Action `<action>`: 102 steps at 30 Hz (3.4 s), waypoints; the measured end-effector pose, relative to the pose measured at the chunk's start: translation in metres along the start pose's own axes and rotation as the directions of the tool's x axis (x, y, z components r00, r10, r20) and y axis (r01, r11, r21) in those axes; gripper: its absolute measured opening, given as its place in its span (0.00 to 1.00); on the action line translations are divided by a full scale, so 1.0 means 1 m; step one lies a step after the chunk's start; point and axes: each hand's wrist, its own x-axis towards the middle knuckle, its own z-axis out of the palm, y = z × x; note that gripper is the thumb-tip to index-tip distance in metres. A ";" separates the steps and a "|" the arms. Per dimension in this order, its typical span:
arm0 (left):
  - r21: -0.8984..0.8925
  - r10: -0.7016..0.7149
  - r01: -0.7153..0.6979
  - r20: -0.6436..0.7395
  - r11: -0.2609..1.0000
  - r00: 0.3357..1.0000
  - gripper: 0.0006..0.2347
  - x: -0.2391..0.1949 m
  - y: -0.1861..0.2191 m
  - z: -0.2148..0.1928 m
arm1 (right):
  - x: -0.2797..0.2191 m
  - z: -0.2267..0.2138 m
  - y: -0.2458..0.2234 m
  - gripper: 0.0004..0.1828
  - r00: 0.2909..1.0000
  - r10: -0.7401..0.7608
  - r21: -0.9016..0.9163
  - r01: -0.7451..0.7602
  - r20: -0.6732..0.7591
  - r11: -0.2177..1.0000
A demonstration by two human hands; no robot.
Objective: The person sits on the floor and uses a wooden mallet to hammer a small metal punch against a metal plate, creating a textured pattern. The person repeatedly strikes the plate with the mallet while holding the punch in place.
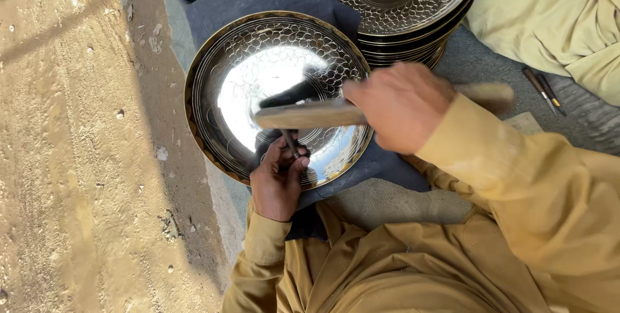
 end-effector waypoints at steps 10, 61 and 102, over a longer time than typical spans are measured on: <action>0.026 0.028 -0.022 -0.255 0.999 0.967 0.17 -0.012 -0.002 0.016 | 0.041 -0.018 -0.019 0.18 0.977 -0.150 -0.174 0.124 -0.150 0.977; -0.084 0.055 -0.042 0.163 0.996 0.985 0.20 0.020 0.013 -0.012 | -0.124 0.134 -0.017 0.22 0.727 0.650 0.583 -0.436 -0.221 0.686; -0.150 -0.168 0.149 -0.117 0.977 0.979 0.20 -0.001 0.001 0.023 | 0.031 -0.031 0.015 0.08 0.987 -0.157 -0.140 0.152 -0.030 0.978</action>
